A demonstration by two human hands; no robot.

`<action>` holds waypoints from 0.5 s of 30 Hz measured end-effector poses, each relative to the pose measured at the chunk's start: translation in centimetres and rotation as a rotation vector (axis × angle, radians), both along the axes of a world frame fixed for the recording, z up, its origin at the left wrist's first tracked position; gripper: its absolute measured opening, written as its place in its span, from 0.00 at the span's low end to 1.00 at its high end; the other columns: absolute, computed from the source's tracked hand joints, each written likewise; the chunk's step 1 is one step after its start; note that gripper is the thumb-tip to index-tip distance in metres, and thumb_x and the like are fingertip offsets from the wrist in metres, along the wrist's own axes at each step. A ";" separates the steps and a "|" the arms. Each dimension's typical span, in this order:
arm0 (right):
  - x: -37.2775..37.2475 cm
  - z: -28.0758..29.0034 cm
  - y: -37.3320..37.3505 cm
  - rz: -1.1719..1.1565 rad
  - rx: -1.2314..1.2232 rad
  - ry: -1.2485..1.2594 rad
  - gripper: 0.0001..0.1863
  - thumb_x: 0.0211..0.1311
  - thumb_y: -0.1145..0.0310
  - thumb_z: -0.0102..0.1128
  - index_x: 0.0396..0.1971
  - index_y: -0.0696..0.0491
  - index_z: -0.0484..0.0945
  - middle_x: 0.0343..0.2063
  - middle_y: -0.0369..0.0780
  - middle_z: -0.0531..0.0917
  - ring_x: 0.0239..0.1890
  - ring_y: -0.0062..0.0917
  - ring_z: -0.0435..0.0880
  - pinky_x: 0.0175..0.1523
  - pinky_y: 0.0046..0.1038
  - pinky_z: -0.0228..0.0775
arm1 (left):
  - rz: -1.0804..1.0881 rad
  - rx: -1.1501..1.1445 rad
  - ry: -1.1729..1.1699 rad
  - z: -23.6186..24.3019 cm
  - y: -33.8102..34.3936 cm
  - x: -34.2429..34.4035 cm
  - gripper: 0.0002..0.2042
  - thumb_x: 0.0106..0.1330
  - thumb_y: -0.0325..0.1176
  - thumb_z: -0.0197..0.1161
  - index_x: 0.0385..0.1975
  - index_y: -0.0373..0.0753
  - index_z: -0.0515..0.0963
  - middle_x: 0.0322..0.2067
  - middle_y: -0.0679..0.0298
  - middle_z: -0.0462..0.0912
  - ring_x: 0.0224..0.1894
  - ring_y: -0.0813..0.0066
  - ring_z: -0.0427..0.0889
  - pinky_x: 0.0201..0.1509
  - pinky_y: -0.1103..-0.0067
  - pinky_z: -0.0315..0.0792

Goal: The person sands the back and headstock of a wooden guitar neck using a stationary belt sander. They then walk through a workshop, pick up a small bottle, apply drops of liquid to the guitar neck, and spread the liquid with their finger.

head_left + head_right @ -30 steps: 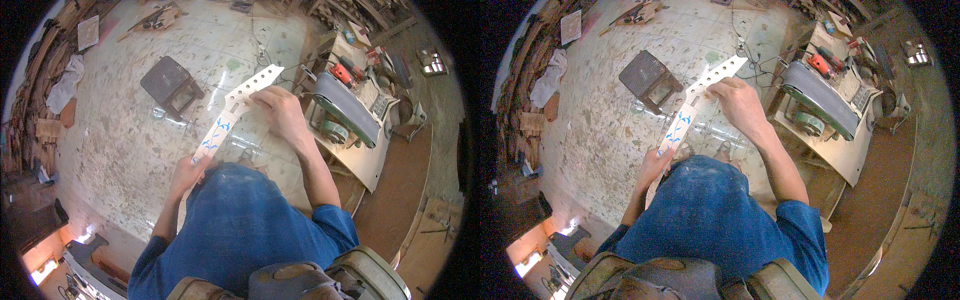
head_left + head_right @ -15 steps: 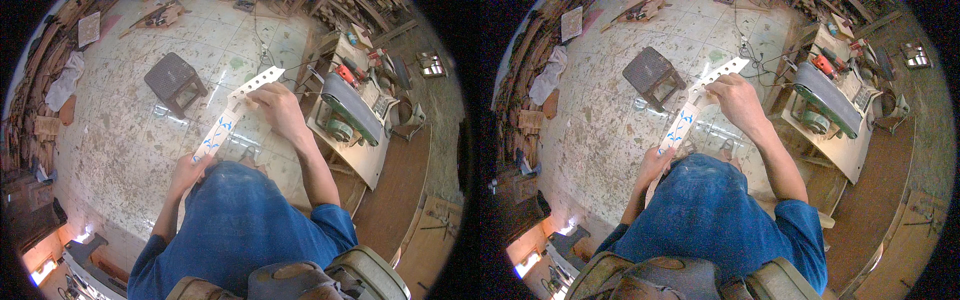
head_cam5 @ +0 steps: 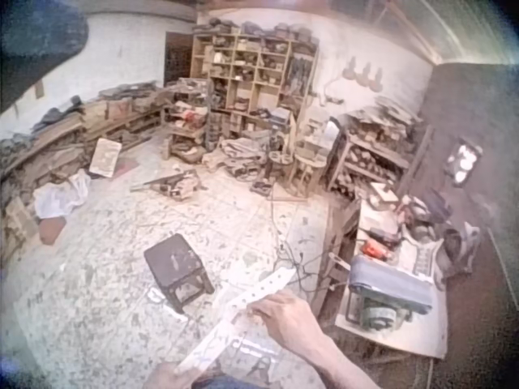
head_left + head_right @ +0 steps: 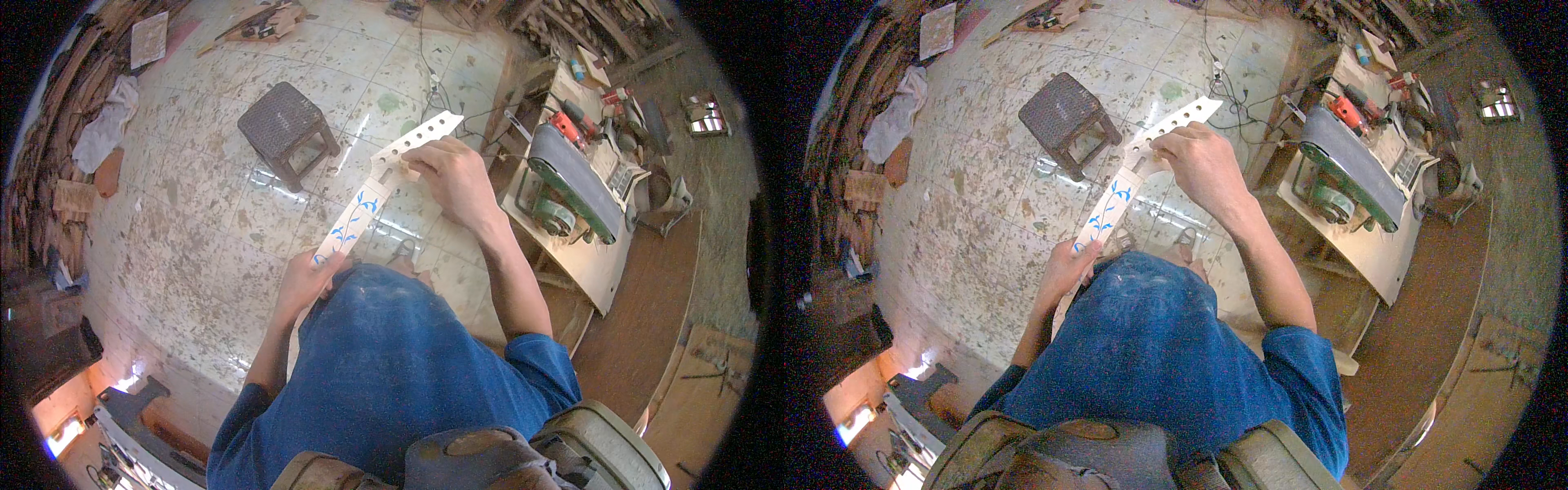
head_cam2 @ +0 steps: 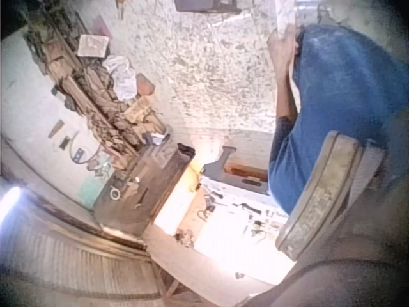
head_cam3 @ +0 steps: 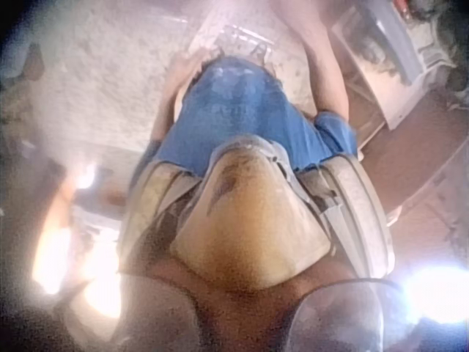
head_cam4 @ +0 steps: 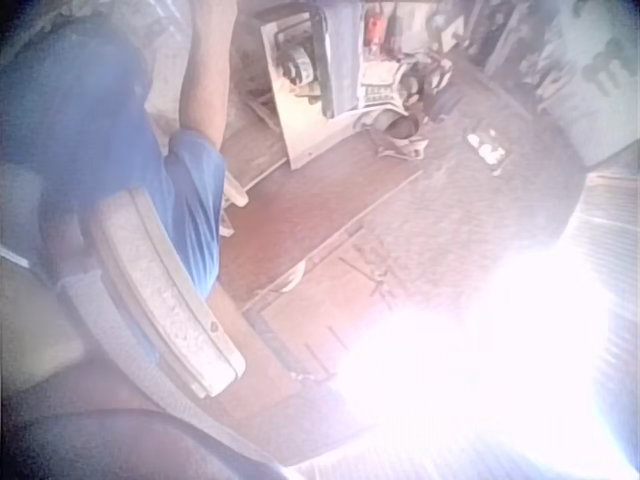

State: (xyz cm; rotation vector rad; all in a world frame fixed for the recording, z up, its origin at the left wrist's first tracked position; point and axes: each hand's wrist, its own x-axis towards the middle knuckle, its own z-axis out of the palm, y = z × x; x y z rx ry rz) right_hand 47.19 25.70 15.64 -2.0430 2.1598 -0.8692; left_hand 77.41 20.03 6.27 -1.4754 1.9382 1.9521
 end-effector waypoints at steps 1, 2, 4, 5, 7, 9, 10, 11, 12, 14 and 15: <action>0.0 0.0 -0.1 -0.002 0.001 0.009 0.07 0.57 0.73 0.67 0.36 0.55 0.88 0.30 0.41 0.86 0.36 0.35 0.84 0.43 0.34 0.77 | -0.002 0.001 -0.003 -0.2 0.0 0.0 0.25 0.70 0.52 0.65 0.39 0.30 0.84 0.17 0.63 0.80 0.19 0.77 0.79 0.23 0.77 0.72; -0.1 0.0 -0.1 -0.004 0.017 0.011 0.07 0.58 0.72 0.66 0.36 0.54 0.88 0.30 0.40 0.87 0.37 0.35 0.84 0.44 0.34 0.77 | -0.007 -0.002 -0.005 -0.2 -0.1 0.0 0.24 0.70 0.52 0.65 0.39 0.30 0.84 0.17 0.63 0.80 0.19 0.77 0.79 0.23 0.77 0.72; -0.1 0.2 -0.2 -0.008 0.049 0.013 0.07 0.58 0.71 0.65 0.35 0.53 0.87 0.31 0.39 0.87 0.38 0.35 0.84 0.46 0.35 0.78 | -0.017 -0.007 -0.011 -0.1 -0.1 -0.1 0.24 0.70 0.52 0.65 0.40 0.31 0.85 0.17 0.63 0.80 0.19 0.77 0.79 0.22 0.77 0.72; -0.2 0.2 -0.3 -0.006 0.048 0.018 0.07 0.58 0.70 0.65 0.35 0.53 0.87 0.32 0.39 0.87 0.38 0.35 0.84 0.46 0.35 0.78 | -0.006 0.002 -0.010 -0.1 -0.1 -0.1 0.24 0.70 0.52 0.65 0.40 0.31 0.85 0.18 0.63 0.80 0.19 0.77 0.79 0.22 0.77 0.72; -0.3 0.2 -0.4 -0.004 0.047 0.025 0.07 0.58 0.70 0.65 0.35 0.54 0.87 0.32 0.39 0.87 0.38 0.35 0.84 0.46 0.36 0.78 | 0.016 0.023 -0.012 -0.3 -0.1 -0.1 0.24 0.70 0.52 0.65 0.40 0.31 0.85 0.18 0.63 0.80 0.19 0.77 0.79 0.23 0.77 0.72; -0.4 0.3 -0.6 -0.002 0.035 0.031 0.07 0.58 0.72 0.66 0.36 0.54 0.88 0.32 0.41 0.87 0.38 0.36 0.84 0.45 0.35 0.78 | 0.014 0.029 -0.014 -0.2 -0.1 -0.2 0.24 0.70 0.52 0.65 0.41 0.31 0.85 0.18 0.63 0.80 0.19 0.77 0.79 0.23 0.77 0.72; -0.4 0.3 -0.7 0.000 0.030 0.033 0.07 0.57 0.73 0.67 0.36 0.54 0.88 0.31 0.41 0.87 0.38 0.36 0.85 0.45 0.34 0.78 | 0.013 0.032 -0.016 -0.2 -0.1 -0.2 0.24 0.70 0.52 0.65 0.41 0.31 0.85 0.18 0.63 0.80 0.19 0.77 0.79 0.23 0.77 0.72; -0.5 0.3 -0.8 -0.004 0.037 0.024 0.07 0.58 0.73 0.67 0.36 0.54 0.88 0.32 0.41 0.87 0.39 0.36 0.85 0.45 0.34 0.77 | 0.017 0.026 -0.009 -0.3 -0.1 -0.2 0.24 0.70 0.52 0.65 0.41 0.31 0.85 0.18 0.63 0.80 0.19 0.77 0.79 0.23 0.77 0.72; -0.7 0.3 -0.9 -0.007 0.044 0.016 0.07 0.58 0.73 0.67 0.36 0.54 0.88 0.32 0.41 0.87 0.39 0.36 0.85 0.46 0.35 0.77 | 0.021 0.020 -0.002 -0.3 -0.1 -0.2 0.24 0.70 0.53 0.65 0.40 0.31 0.85 0.18 0.63 0.80 0.19 0.77 0.79 0.23 0.77 0.72; -1.0 0.6 -1.2 -0.016 0.044 0.016 0.07 0.58 0.72 0.66 0.36 0.54 0.88 0.33 0.41 0.87 0.40 0.36 0.84 0.47 0.36 0.78 | 0.022 0.007 -0.002 -0.3 -0.1 -0.3 0.25 0.69 0.53 0.66 0.40 0.31 0.85 0.18 0.63 0.80 0.19 0.77 0.79 0.23 0.77 0.72; -1.1 0.9 -1.4 -0.022 0.036 0.023 0.07 0.58 0.71 0.66 0.36 0.53 0.88 0.33 0.40 0.87 0.41 0.36 0.84 0.47 0.36 0.78 | 0.019 0.000 -0.009 -0.2 -0.1 -0.3 0.25 0.69 0.53 0.66 0.40 0.31 0.85 0.18 0.64 0.80 0.19 0.77 0.79 0.23 0.77 0.72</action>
